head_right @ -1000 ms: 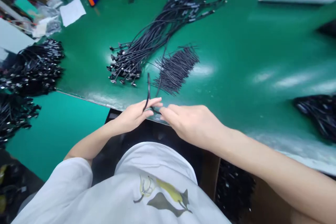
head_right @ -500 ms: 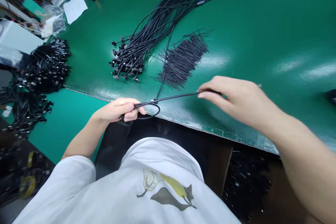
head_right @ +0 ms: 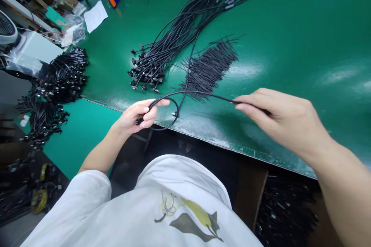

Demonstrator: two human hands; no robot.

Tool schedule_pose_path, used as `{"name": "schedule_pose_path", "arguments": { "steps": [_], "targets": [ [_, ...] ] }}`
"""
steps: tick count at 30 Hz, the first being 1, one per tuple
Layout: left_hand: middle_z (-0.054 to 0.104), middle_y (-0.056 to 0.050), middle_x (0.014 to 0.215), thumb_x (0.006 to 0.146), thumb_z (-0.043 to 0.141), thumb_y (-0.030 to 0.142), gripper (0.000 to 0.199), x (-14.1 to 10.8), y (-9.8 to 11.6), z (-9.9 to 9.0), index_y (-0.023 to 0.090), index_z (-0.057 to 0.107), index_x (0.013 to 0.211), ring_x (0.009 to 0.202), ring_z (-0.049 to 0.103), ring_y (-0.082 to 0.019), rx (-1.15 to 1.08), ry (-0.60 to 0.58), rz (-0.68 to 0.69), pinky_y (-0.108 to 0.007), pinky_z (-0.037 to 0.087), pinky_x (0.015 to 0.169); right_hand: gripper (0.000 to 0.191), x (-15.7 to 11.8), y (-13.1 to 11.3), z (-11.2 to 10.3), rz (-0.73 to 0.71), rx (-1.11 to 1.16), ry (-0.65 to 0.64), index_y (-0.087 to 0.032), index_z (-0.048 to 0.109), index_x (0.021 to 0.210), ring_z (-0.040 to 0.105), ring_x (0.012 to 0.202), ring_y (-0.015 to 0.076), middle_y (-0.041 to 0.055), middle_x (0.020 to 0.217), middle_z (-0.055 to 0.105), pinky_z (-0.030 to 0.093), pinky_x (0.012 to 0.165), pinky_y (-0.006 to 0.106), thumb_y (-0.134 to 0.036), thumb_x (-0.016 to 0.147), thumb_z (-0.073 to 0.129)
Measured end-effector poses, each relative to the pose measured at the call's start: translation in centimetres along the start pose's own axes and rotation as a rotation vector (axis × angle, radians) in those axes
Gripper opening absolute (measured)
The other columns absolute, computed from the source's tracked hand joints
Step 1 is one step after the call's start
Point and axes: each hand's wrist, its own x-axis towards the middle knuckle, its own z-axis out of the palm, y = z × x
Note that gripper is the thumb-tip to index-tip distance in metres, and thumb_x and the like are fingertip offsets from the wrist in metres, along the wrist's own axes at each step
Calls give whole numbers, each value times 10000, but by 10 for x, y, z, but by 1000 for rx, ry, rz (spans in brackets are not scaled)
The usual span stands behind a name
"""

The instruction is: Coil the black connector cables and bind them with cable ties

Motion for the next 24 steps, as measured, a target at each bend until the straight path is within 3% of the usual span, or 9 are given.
{"name": "schedule_pose_path", "arguments": {
  "steps": [5,8,11,13,16,19,22,24],
  "targets": [
    [304,101,538,840,677,347,405,0,0,6,74,706,1139,383,182,-3,-11,-39,5,-154,163,356,471,4,-2,-1,107,39,-57,-199,713,950,656,716,153,68,834,729,475,674,284,-556,1007,411],
    [276,109,512,864,687,406,418,-3,-1,6,77,711,1120,345,192,1,14,-85,-27,-155,160,336,622,6,-1,-2,206,42,-134,-175,725,1004,655,759,164,115,886,734,476,718,298,-666,979,344],
    [239,117,473,902,629,395,437,-9,2,3,110,669,1230,307,209,-20,-23,-24,-6,-164,176,320,736,0,8,-2,261,6,-132,-167,710,1085,635,748,171,137,931,729,472,706,307,-763,921,312],
    [229,117,461,935,569,390,459,-12,5,0,151,613,1324,299,201,-31,-56,64,46,-168,181,321,726,-7,15,-1,261,-41,-128,-153,705,1089,622,713,165,135,885,719,459,667,297,-729,951,287],
    [285,110,478,945,550,346,452,-10,9,-3,172,578,1362,322,233,-29,-76,161,91,-166,211,344,508,-18,15,2,160,-215,-117,-143,715,1087,598,657,154,97,770,688,408,571,278,-488,1036,346],
    [417,91,542,918,603,350,362,1,3,-3,145,633,1215,385,373,-17,-53,225,180,-146,297,404,254,-23,-6,10,-137,-387,-89,-163,739,1021,523,539,158,36,631,625,310,476,298,-222,964,499],
    [602,31,666,891,630,507,396,15,-15,6,142,620,1042,557,605,-71,97,211,235,-169,437,520,246,-20,-48,20,-383,-223,-216,-165,718,864,538,520,144,15,611,619,369,533,283,-67,904,496],
    [709,-45,841,903,580,584,452,19,-28,18,153,596,1034,785,705,-141,280,132,205,-233,526,686,298,-10,-73,24,-433,-44,-299,-176,670,775,551,530,133,12,617,616,389,576,274,-82,945,444]
  ]
}}
